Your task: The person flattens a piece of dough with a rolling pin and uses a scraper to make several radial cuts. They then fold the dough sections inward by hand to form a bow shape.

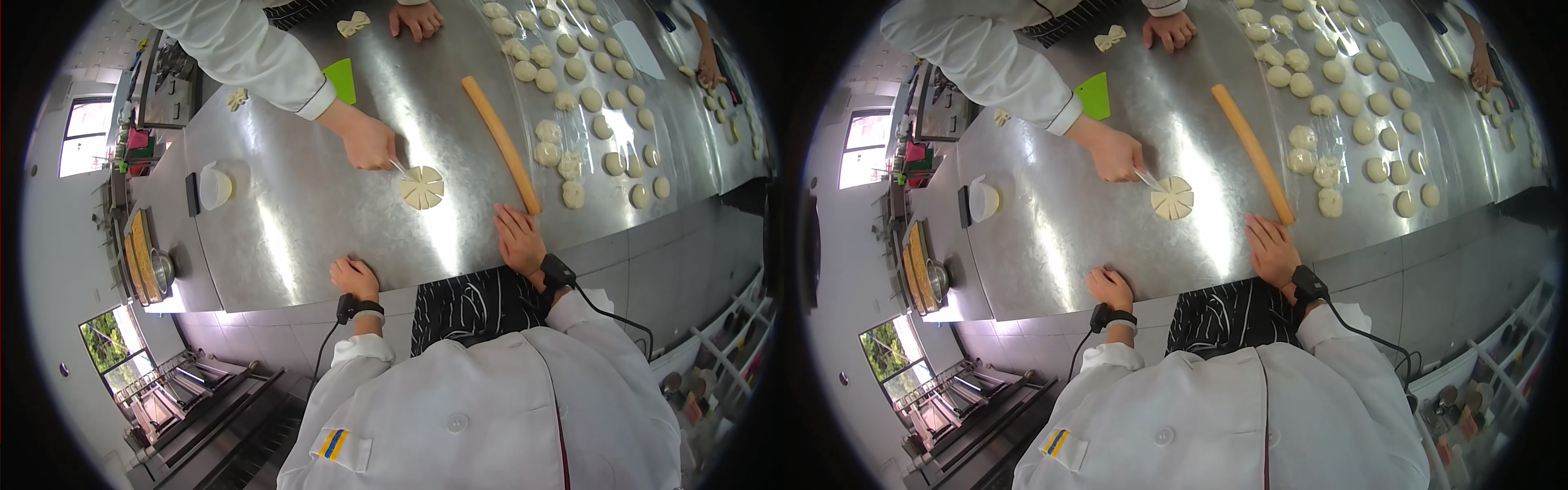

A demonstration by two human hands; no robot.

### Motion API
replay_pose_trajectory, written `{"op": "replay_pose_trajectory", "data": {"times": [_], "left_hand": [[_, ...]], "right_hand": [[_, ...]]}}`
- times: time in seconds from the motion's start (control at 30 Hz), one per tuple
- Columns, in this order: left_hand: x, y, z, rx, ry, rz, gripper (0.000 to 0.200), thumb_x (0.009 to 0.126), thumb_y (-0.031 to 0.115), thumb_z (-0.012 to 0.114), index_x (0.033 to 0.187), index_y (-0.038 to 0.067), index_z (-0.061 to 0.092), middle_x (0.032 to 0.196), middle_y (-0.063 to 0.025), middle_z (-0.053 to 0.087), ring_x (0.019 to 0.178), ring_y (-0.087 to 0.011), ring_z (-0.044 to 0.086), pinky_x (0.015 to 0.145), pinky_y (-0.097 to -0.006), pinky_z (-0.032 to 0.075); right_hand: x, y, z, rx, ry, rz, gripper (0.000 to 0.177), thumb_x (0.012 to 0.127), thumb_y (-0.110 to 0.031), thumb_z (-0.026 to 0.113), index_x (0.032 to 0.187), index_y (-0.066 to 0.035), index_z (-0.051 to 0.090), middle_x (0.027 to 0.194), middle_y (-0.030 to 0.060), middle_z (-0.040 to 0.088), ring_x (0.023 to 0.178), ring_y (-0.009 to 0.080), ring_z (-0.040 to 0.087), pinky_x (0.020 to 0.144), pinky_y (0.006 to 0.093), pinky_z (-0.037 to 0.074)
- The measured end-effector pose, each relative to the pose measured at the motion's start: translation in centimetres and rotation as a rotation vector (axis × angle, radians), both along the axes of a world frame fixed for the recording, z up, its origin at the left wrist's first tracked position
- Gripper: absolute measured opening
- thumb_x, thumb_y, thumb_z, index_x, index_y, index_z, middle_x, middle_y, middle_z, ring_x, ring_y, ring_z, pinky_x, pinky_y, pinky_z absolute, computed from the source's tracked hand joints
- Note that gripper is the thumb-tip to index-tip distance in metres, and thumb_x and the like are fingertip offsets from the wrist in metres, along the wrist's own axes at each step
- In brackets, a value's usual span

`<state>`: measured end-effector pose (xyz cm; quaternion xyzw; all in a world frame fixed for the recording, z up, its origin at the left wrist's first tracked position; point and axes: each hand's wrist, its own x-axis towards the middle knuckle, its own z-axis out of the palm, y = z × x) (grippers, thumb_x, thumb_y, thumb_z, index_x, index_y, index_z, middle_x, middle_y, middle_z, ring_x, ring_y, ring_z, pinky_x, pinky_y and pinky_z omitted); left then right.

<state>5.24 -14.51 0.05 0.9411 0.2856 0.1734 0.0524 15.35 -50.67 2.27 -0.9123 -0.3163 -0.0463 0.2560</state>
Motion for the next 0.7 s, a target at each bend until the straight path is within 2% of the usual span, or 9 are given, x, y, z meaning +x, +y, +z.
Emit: {"op": "replay_pose_trajectory", "data": {"times": [0.7], "left_hand": [[0.01, -0.01, -0.28, 0.014, -0.027, -0.010, 0.006, 0.079, 0.007, 0.052, 0.084, 0.005, 0.054, 0.085, -0.0129, 0.051, 0.082, -0.0332, 0.049, 0.071, -0.0428, 0.037]], "right_hand": [[-0.13, -0.12, -0.50, -0.021, -0.021, 0.001, 0.040, 0.079, -0.008, 0.057, 0.117, 0.005, 0.057, 0.135, 0.0169, 0.051, 0.126, 0.0309, 0.047, 0.101, 0.0439, 0.037]]}}
